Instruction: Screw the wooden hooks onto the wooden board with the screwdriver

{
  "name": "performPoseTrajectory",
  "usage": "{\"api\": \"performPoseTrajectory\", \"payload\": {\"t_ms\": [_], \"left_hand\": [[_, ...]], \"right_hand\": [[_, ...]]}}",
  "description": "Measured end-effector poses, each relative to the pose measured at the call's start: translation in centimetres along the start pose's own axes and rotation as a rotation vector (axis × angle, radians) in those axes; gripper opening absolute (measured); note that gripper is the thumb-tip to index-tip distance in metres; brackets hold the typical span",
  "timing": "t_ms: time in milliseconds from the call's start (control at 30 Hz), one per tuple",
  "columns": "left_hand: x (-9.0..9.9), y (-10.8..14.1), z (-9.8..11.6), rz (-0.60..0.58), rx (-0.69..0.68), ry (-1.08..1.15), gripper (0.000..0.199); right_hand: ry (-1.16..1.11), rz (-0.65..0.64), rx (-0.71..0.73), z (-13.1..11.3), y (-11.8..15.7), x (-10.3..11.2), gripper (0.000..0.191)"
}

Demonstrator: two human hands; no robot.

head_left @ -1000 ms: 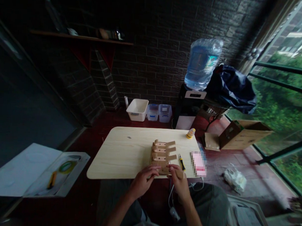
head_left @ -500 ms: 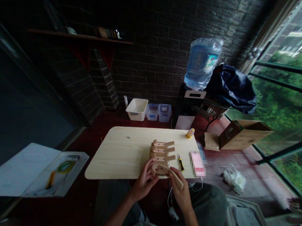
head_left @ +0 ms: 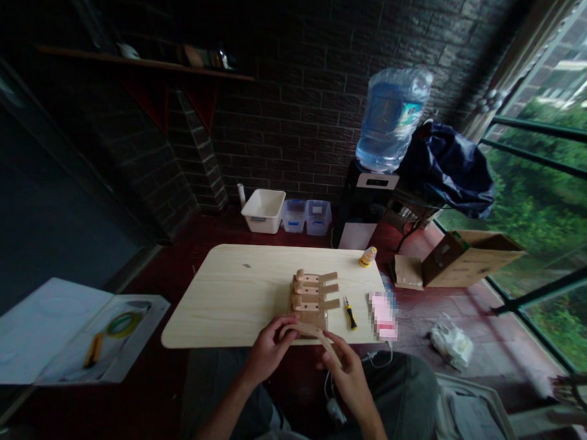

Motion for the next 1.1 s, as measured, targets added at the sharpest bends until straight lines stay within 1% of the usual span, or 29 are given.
{"api": "performPoseTrajectory", "payload": {"t_ms": [100,200,233,300,333,433,467,500,633,700,800,967,1100], "left_hand": [[-0.3,0.6,0.8,-0.058,-0.065,-0.007,0.012],[-0.4,1.3,1.6,-0.095,-0.065,0.000,0.008],[-0.4,1.4,1.9,-0.104,-0.069,0.001,0.008],[-0.3,1.7,2.6,-0.118,-0.071,-0.005,0.012],[-0.2,1.8,2.9,-0.123,-0.065,-0.009,0.018],[-0.2,1.9,3.8,-0.167,-0.035,0.001,0.048],[-0.2,1.9,4.0,-0.189,-0.021,0.005,0.056],[-0.1,1.9,4.2,-0.210,0.000,0.002,0.058],[0.1,1.6,4.2,-0.254,0.101,-0.065,0.044],[0.1,1.5,4.3,-0.270,0.114,-0.090,0.043],[-0.1,1.4,4.7,-0.293,0.098,-0.125,0.041],[-0.6,1.1,5.5,-0.309,0.003,-0.173,0.033],[-0.5,1.3,5.3,-0.313,0.004,-0.152,0.034]], "right_hand": [[0.152,-0.016,0.045,-1.3,0.3,0.4,0.051],[0.305,-0.199,0.116,-3.2,0.4,0.3,0.044],[0.340,-0.230,0.131,-3.8,0.5,0.4,0.042],[0.385,-0.225,0.167,-4.7,0.6,0.6,0.038],[0.396,-0.211,0.183,-5.0,0.6,0.7,0.037],[0.402,-0.169,0.219,-5.3,0.6,0.8,0.035],[0.399,-0.159,0.224,-5.3,0.5,0.9,0.034],[0.396,-0.150,0.225,-5.2,0.5,1.0,0.034],[0.382,-0.126,0.214,-4.6,0.2,1.5,0.036],[0.377,-0.108,0.214,-4.3,0.1,1.9,0.037],[0.377,-0.094,0.227,-4.0,0.1,2.1,0.036],[0.391,-0.093,0.226,-4.0,0.0,1.9,0.028],[0.377,-0.094,0.216,-3.7,-0.1,1.6,0.028]]}}
Point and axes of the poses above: each hand's wrist, its own y-axis away from the middle knuckle, its own x-axis out of the back of the hand, z = x × y, the point moved 4 cm from there along -y, towards the middle knuckle, and after that the axes turned 7 degrees about y, right-handed, at the moved point
